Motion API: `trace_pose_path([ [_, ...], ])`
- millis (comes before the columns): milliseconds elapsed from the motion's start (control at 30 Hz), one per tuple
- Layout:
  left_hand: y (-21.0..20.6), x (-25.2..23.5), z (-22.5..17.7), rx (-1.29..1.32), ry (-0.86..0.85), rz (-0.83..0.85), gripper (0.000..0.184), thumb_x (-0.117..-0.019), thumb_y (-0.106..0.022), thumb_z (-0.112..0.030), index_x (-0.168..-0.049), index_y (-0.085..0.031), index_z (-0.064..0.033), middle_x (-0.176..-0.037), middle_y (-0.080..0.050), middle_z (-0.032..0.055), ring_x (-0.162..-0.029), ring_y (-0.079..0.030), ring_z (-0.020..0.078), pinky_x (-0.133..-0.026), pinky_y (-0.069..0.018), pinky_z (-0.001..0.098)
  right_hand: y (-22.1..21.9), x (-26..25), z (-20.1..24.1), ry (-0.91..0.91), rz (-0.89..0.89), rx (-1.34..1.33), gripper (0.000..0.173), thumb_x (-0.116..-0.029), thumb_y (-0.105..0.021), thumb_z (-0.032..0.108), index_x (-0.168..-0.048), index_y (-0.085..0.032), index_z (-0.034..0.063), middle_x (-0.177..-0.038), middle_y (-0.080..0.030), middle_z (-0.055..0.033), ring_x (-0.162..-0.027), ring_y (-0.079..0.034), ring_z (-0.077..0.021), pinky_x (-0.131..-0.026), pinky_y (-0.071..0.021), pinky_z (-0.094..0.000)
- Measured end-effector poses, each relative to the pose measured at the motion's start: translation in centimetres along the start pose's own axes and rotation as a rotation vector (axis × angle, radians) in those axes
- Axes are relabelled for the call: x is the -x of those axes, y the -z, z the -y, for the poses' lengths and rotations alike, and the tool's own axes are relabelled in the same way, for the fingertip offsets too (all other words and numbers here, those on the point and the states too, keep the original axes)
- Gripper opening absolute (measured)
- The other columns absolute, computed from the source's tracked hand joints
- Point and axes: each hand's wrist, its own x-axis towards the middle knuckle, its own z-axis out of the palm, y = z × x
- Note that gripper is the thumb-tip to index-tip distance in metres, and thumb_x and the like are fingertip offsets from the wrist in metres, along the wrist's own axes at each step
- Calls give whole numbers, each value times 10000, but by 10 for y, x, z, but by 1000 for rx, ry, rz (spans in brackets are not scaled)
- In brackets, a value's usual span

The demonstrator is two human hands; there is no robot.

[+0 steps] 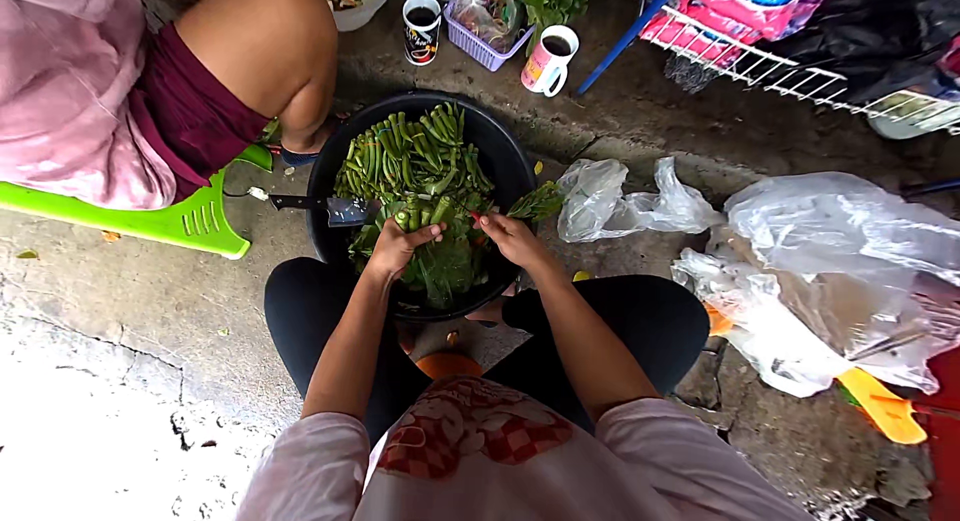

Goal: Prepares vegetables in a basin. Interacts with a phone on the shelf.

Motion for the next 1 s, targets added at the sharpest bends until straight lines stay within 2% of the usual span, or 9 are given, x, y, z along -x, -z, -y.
trace_pose_path([
  [133, 3, -1, 0, 57, 2, 26, 233, -893, -617, 89, -1086, -633, -41, -919, -747, 78, -769, -709, 144, -732, -603, 285, -5, -1, -4, -233, 157, 98, 483, -1120, -391, 381, -1298, -645, 11, -1272, -655, -241, -1198, -624, -384, -1049, -452, -585],
  [233, -2, 1, -1, 70, 62, 49, 239, -895, -612, 94, -1093, -627, -37, -928, -754, 83, -766, -718, 144, -723, -608, 280, -8, 1, 3, -180, 161, 132, 512, -1084, -508, 376, -1404, -563, -19, -1424, -535, -270, -1290, -553, -411, -1099, -434, -566],
  [333, -8, 1, 3, 34, 125, 84, 271, -887, -621, 110, -1119, -623, -32, -947, -753, 85, -783, -720, 154, -734, -610, 291, -7, 6, 32, 40, -16, -145, 463, -1024, -609, 276, -1378, -570, -20, -1282, -622, -220, -1072, -654, -287, -928, -549, -441],
  [467, -17, 5, 7, -41, 196, 88, 297, -883, -625, 115, -1132, -632, -47, -904, -744, 63, -735, -716, 144, -678, -610, 283, -20, 7, 55, 166, -121, -345, 251, -1000, -642, 159, -1190, -665, -2, -1105, -652, -109, -819, -630, -88, -757, -558, -260],
  [533, -17, 5, 11, 4, 222, 72, 262, -914, -603, 75, -1137, -628, -60, -908, -737, 59, -738, -714, 141, -676, -611, 287, -19, 8, 58, 147, -132, -302, 175, -1009, -633, 141, -1100, -680, -1, -1012, -656, -90, -761, -612, -76, -720, -546, -249],
  [633, -14, 2, 14, 158, 213, 55, 174, -978, -609, -58, -1148, -599, -97, -955, -731, 32, -819, -714, 127, -743, -617, 305, -13, 10, 63, 158, -131, -260, 197, -971, -694, 153, -1110, -682, 14, -935, -659, -62, -718, -569, -59, -687, -502, -240],
  [767, -11, 0, 24, 221, 206, 157, 547, -740, -892, -411, -1130, -611, -149, -936, -734, -16, -826, -711, 96, -741, -613, 296, -21, 12, 71, 114, -100, -306, 484, -909, -763, 113, -1310, -538, -39, -1069, -663, -158, -752, -664, -165, -673, -586, -333],
  [867, -14, 0, 28, 175, 243, 166, 371, -799, -809, -184, -1112, -616, -137, -898, -724, -7, -759, -705, 100, -671, -605, 272, -17, 11, 76, 12, -99, -400, 492, -939, -726, 73, -1357, -485, -21, -1199, -623, -166, -751, -700, -167, -697, -627, -336],
  [1000, -13, -2, 31, 167, 278, 235, 311, -800, -663, 20, -1092, -619, -79, -849, -703, 25, -738, -695, 148, -721, -613, 329, -9, 6, 64, 89, -153, -343, 329, -1002, -637, 124, -1301, -593, -6, -1250, -623, -160, -859, -691, -163, -780, -606, -335],
])
